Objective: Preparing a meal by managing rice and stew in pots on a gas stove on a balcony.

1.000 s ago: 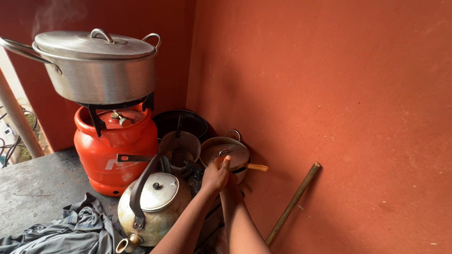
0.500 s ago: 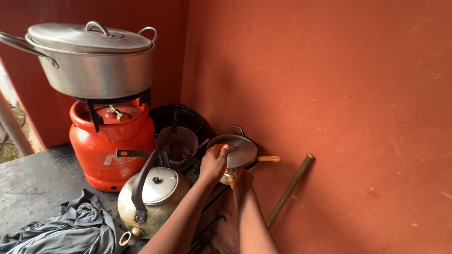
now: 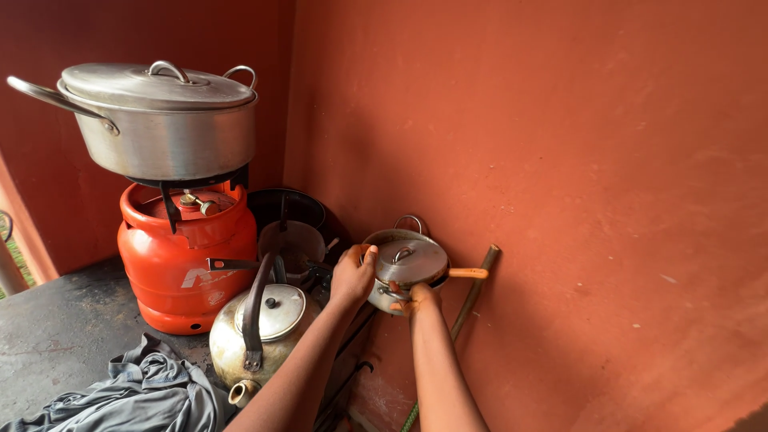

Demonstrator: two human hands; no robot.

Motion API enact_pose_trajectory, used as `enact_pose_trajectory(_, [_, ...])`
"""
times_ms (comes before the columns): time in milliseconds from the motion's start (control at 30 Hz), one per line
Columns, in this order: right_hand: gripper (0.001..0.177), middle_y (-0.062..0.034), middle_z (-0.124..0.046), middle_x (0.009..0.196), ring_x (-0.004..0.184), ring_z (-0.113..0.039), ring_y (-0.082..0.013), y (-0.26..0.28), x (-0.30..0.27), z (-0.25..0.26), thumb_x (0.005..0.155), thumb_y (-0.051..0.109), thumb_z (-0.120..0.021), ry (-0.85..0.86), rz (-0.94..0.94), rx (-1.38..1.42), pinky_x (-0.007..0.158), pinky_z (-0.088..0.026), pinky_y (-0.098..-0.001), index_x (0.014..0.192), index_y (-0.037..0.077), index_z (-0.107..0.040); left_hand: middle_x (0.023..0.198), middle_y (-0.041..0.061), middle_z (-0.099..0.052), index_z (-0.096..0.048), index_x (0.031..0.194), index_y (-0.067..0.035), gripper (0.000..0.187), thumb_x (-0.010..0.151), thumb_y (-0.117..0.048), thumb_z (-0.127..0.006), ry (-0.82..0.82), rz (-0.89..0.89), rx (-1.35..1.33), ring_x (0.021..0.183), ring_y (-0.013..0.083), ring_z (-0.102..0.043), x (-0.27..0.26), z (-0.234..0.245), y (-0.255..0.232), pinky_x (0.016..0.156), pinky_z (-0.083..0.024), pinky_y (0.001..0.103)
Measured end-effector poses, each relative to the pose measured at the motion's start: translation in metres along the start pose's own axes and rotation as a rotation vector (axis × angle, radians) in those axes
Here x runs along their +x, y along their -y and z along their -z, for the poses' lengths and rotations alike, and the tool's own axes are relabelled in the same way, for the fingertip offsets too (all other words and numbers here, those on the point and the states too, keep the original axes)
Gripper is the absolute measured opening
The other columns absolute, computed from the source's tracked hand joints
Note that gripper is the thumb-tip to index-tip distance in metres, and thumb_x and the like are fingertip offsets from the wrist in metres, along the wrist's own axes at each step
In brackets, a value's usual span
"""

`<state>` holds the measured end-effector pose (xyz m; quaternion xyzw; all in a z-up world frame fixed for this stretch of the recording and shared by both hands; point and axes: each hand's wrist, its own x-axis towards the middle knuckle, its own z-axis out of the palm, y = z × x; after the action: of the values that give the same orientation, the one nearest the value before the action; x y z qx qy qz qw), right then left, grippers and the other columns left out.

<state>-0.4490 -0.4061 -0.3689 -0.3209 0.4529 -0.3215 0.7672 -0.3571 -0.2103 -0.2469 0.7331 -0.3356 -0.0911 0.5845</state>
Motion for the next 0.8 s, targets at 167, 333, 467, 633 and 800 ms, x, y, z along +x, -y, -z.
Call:
enact_pose_trajectory(167, [0.038,-0.0161,-0.072,0.121,0.073,-0.078,-0.0239,0.024,0.013,0.007,0.107,0.025,-0.040,0.079,0.043,-0.048,0.058,-0.057,-0.0615,0.139,0.009,-0.054,0.130,0.013,-0.067,-0.069,0.123,-0.012,0.047,0.097,-0.048,-0.054,0.032,0.029,0.014,0.118,0.0352,-0.063,-0.004,0.015,-0.023,0.100,-0.049,0.045])
enact_pose_trajectory(333, [0.035,-0.0158,-0.073,0.113,0.073,-0.076,-0.0240,0.057,-0.037,-0.004,0.106,0.019,-0.040,0.140,0.106,-0.067,0.050,-0.058,-0.0636,0.133,0.007,-0.058,0.132,0.015,-0.065,-0.068,0.124,-0.011,0.049,0.095,-0.049,-0.055,0.009,-0.017,-0.006,0.120,0.0364,-0.061,-0.002,0.023,-0.034,0.100,-0.048,0.045])
enact_pose_trajectory(467, [0.050,-0.0244,-0.065,0.120,0.085,-0.076,-0.0341,0.081,-0.082,-0.014,0.091,-0.003,-0.030,0.150,0.113,-0.012,0.061,-0.056,-0.0710,0.138,0.000,-0.046,0.130,0.020,-0.065,-0.069,0.124,-0.008,0.053,0.096,-0.051,-0.056,-0.053,-0.082,0.018,0.121,0.0382,-0.061,0.014,0.026,-0.033,0.103,-0.047,0.046])
enact_pose_trajectory(633, [0.072,-0.0324,-0.052,0.129,0.089,-0.074,-0.0435,0.115,-0.180,-0.026,0.071,-0.017,-0.029,0.235,0.116,0.048,0.075,-0.046,-0.0799,0.141,-0.004,-0.032,0.129,0.023,-0.062,-0.066,0.127,-0.005,0.058,0.094,-0.053,-0.056,-0.180,-0.127,0.030,0.120,0.0431,-0.058,0.028,0.059,-0.057,0.099,-0.046,0.049])
enact_pose_trajectory(800, [0.066,-0.0379,-0.045,0.136,0.098,-0.069,-0.0461,0.147,-0.253,-0.025,0.074,-0.020,-0.034,0.324,0.025,0.054,0.090,-0.040,-0.0818,0.138,-0.017,-0.017,0.137,0.029,-0.060,-0.058,0.137,0.003,0.078,0.095,-0.063,-0.054,-0.190,0.045,-0.006,0.130,0.0434,-0.056,0.055,0.106,-0.070,0.109,-0.045,0.047])
